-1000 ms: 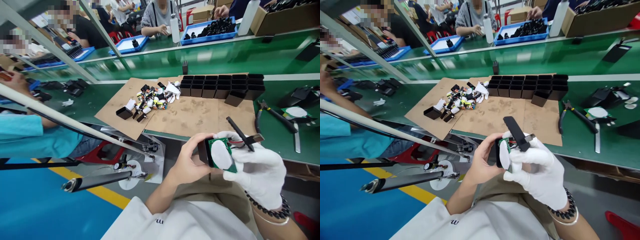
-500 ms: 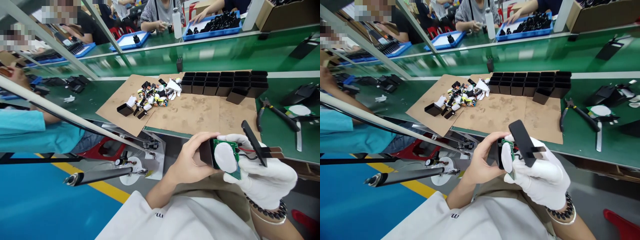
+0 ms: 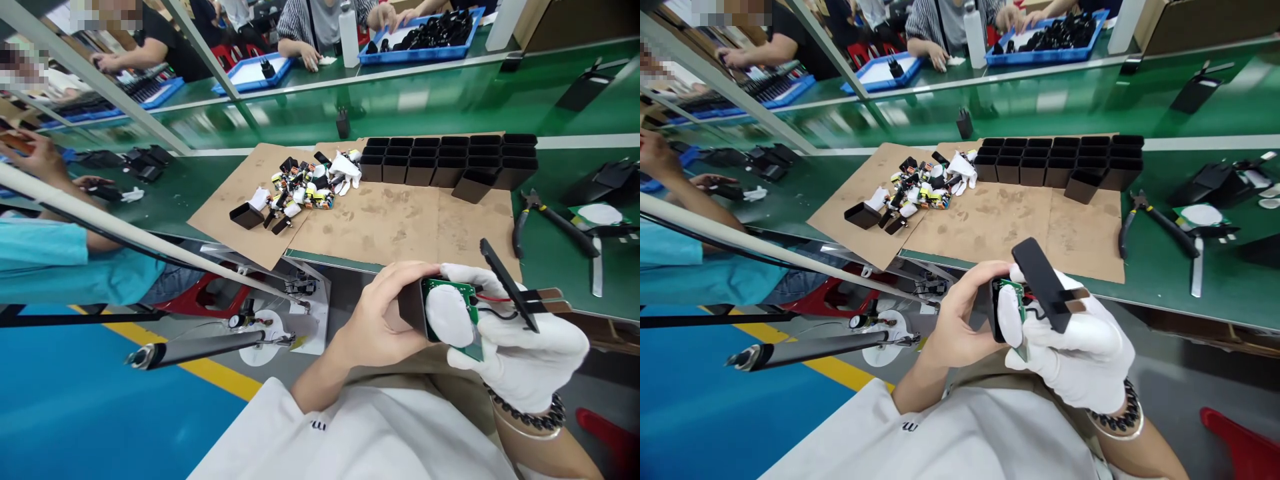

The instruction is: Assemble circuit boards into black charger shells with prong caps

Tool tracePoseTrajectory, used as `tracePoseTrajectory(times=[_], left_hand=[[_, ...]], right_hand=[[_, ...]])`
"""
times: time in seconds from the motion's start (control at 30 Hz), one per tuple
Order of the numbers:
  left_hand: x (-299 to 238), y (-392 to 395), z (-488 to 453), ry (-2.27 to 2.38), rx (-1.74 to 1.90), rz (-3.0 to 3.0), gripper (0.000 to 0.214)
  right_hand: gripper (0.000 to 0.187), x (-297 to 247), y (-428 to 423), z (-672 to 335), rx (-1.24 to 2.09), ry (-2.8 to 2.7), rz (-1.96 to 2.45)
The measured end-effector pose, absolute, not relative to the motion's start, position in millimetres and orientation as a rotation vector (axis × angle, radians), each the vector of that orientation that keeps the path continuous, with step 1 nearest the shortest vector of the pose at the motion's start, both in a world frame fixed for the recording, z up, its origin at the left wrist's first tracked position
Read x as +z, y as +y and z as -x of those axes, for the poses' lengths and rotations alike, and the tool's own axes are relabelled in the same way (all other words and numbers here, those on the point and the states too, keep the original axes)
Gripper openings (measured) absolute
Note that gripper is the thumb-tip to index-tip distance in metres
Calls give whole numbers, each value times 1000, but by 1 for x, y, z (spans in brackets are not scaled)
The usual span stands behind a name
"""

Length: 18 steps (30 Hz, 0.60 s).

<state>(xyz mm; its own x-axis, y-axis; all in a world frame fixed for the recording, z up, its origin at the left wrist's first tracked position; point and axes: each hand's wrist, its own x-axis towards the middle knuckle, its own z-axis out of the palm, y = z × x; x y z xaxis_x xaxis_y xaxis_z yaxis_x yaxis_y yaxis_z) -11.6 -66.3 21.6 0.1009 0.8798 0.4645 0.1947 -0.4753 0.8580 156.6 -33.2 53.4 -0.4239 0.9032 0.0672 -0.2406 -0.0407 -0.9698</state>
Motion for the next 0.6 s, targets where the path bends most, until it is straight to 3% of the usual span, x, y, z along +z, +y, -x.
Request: tracePoseTrajectory(times=[0.2, 0.37, 0.6], left_hand=[[20, -65, 11, 1019, 1426, -1760, 61], [14, -63, 10, 982, 1493, -1721, 60], [9, -62, 8, 939, 1518, -1701, 55]], right_hand=[[33, 38, -40, -162, 1333, -1434, 833], [17, 27, -42, -160, 1236, -1425, 771], [36, 41, -38, -163, 1680, -1212, 852]])
